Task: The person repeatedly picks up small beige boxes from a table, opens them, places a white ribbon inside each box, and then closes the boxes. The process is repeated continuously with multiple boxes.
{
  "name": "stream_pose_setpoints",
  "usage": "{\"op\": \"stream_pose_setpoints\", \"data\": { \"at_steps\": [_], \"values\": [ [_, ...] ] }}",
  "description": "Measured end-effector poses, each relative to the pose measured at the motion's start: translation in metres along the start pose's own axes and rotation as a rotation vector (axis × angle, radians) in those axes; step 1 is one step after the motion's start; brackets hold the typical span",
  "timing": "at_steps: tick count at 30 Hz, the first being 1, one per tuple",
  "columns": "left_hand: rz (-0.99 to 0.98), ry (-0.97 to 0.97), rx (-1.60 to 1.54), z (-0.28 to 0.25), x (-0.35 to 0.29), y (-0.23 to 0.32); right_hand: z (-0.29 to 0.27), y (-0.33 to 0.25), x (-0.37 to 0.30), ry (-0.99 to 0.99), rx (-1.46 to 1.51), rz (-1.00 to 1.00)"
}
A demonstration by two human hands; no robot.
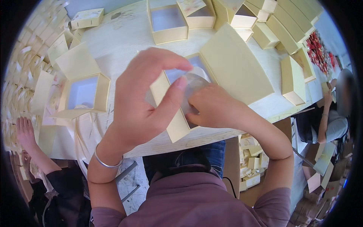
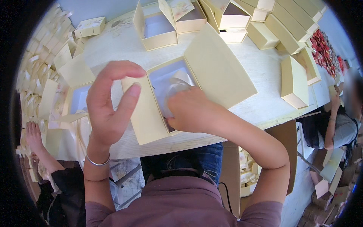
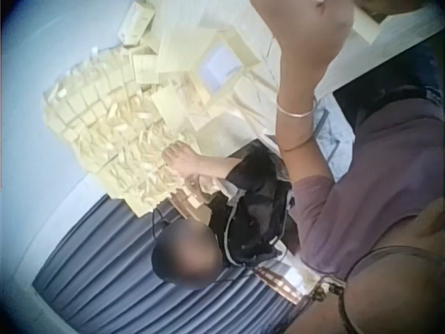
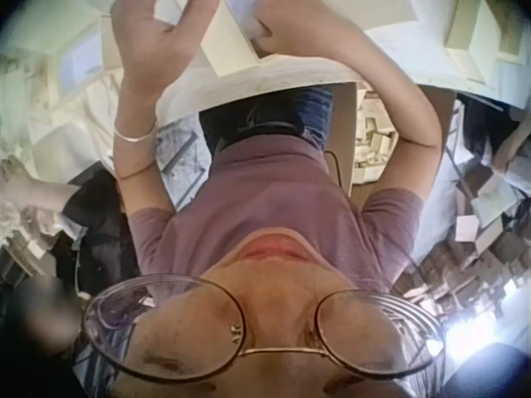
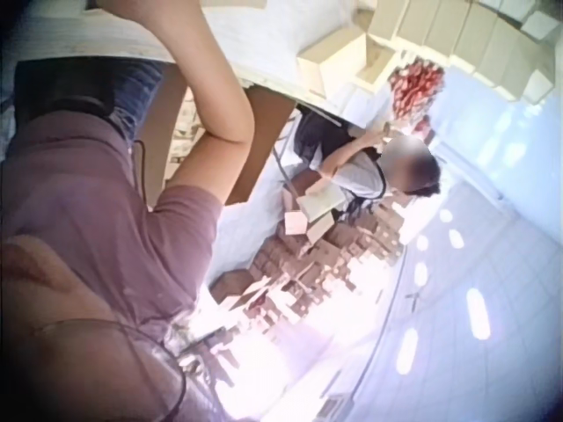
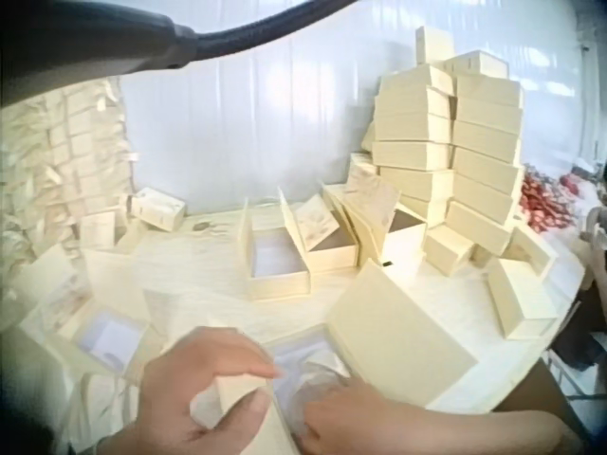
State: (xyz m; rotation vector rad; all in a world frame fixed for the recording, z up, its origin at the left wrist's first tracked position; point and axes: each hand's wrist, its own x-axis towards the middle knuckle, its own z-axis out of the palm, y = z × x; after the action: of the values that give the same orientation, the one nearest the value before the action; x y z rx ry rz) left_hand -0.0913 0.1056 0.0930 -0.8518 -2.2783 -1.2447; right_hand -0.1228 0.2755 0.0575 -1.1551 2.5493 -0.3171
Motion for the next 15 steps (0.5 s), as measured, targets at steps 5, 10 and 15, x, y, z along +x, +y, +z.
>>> {"op": "stream_pose_setpoints", "data": {
  "at_steps": [5,10,15],
  "values": [
    [-0.041,-0.073,0.068,-0.001,0.002,-0.001,0.009,0.007,0.001,0.336,0.076,-0.03],
    [0.001,0.087,0.096,0.003,0.009,-0.011,-0.037,-0.002,-0.014,0.549,0.291,-0.091],
    [-0.286,-0.191,-0.137,-0.011,0.024,-0.009,-0.053,0.008,-0.026,0.454,0.421,-0.027]
  ]
}}
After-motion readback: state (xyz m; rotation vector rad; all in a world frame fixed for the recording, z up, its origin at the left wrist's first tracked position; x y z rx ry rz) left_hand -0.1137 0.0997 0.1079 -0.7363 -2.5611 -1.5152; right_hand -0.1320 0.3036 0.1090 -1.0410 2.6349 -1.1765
